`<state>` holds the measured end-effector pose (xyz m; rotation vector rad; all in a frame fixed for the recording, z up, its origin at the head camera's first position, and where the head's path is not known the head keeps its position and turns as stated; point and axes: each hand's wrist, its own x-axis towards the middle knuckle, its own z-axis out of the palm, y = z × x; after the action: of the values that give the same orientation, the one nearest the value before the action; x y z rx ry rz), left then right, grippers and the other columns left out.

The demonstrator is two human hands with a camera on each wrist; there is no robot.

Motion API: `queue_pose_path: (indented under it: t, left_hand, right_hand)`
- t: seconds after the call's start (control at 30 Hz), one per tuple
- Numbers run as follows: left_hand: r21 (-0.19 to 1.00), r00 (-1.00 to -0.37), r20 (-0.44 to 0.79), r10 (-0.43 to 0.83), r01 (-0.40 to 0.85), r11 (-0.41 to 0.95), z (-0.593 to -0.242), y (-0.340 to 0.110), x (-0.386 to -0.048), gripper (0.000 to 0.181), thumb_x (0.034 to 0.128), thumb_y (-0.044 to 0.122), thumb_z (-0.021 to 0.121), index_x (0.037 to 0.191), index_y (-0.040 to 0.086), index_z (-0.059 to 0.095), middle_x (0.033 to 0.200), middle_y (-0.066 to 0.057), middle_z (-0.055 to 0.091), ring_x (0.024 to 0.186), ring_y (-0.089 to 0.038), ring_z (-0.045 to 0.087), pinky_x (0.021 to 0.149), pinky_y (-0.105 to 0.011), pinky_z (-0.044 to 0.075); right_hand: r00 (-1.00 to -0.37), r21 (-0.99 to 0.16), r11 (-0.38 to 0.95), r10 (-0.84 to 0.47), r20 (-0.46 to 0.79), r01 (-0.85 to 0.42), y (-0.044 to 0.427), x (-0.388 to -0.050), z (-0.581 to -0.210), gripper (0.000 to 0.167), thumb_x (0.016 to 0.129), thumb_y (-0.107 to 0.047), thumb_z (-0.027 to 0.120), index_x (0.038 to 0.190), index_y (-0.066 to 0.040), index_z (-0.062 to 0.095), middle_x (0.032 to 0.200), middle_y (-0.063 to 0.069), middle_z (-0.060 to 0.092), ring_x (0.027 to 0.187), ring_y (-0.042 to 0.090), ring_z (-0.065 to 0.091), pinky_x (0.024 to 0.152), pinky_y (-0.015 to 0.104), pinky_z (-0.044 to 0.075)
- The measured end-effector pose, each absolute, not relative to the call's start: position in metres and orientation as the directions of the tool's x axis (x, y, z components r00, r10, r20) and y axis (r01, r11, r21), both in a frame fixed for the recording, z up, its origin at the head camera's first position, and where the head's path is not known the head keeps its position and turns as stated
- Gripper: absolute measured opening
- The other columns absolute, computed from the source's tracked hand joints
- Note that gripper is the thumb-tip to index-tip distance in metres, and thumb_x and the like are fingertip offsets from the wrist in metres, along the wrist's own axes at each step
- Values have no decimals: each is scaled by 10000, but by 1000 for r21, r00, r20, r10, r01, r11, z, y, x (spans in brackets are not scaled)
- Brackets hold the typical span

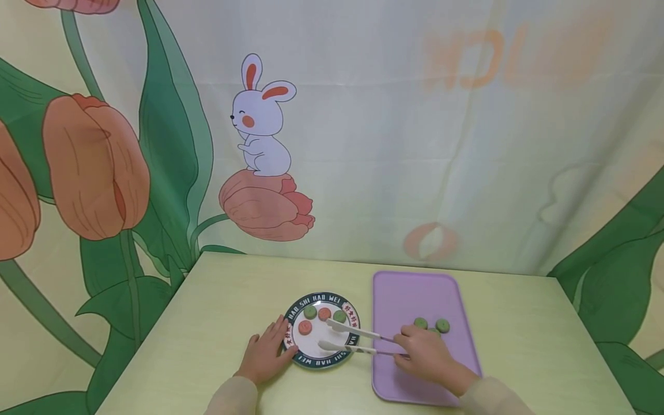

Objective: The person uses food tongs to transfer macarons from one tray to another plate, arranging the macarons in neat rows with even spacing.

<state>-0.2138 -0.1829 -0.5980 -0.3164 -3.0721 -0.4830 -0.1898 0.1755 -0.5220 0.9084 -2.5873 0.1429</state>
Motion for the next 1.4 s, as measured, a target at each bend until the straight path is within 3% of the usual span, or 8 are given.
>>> queue_pose_path:
  t: [0.67, 0.87, 1.17, 1.4]
  left_hand:
    - [314, -981, 44, 190, 193, 929, -601, -183, -215, 720, 834, 579, 409, 1391, 140, 287, 1458, -27, 257, 1306, -283, 300, 1006, -574, 227]
    - [309, -981, 42, 189, 192, 931, -602, -183, -214, 722, 833, 582, 405, 1393, 144, 282, 1457, -26, 259, 1306, -276, 303, 1006, -567, 233]
    - [310, -981, 39, 189, 191, 931, -602, -182, -214, 719, 835, 578, 406, 1394, 144, 281, 1457, -28, 259, 1307, -275, 301, 1005, -569, 231]
    - [316, -982, 35, 187, 188, 930, -600, -182, -214, 720, 833, 578, 411, 1391, 138, 289, 1456, -31, 263, 1306, -278, 302, 1005, -569, 230]
  right_hand:
    - [-704, -13, 793, -533, 470, -609, 198, -175, -525, 194, 613, -253, 693, 768, -140, 660, 668, -98, 465, 545, 13, 371, 427, 121, 300]
    - [-698, -35, 789, -521, 492, -613, 204, -172, -527, 125, 618, -240, 700, 683, -172, 618, 632, -129, 415, 540, -13, 316, 430, 92, 270]
    - [-717, -39, 802, -510, 476, -596, 210, -169, -528, 233, 608, -337, 753, 717, -160, 648, 647, -125, 460, 540, -11, 359, 429, 107, 296]
    - [-683, -32, 789, -510, 523, -614, 215, -166, -523, 238, 589, -317, 770, 686, -157, 623, 652, -116, 458, 533, -4, 361, 421, 122, 302]
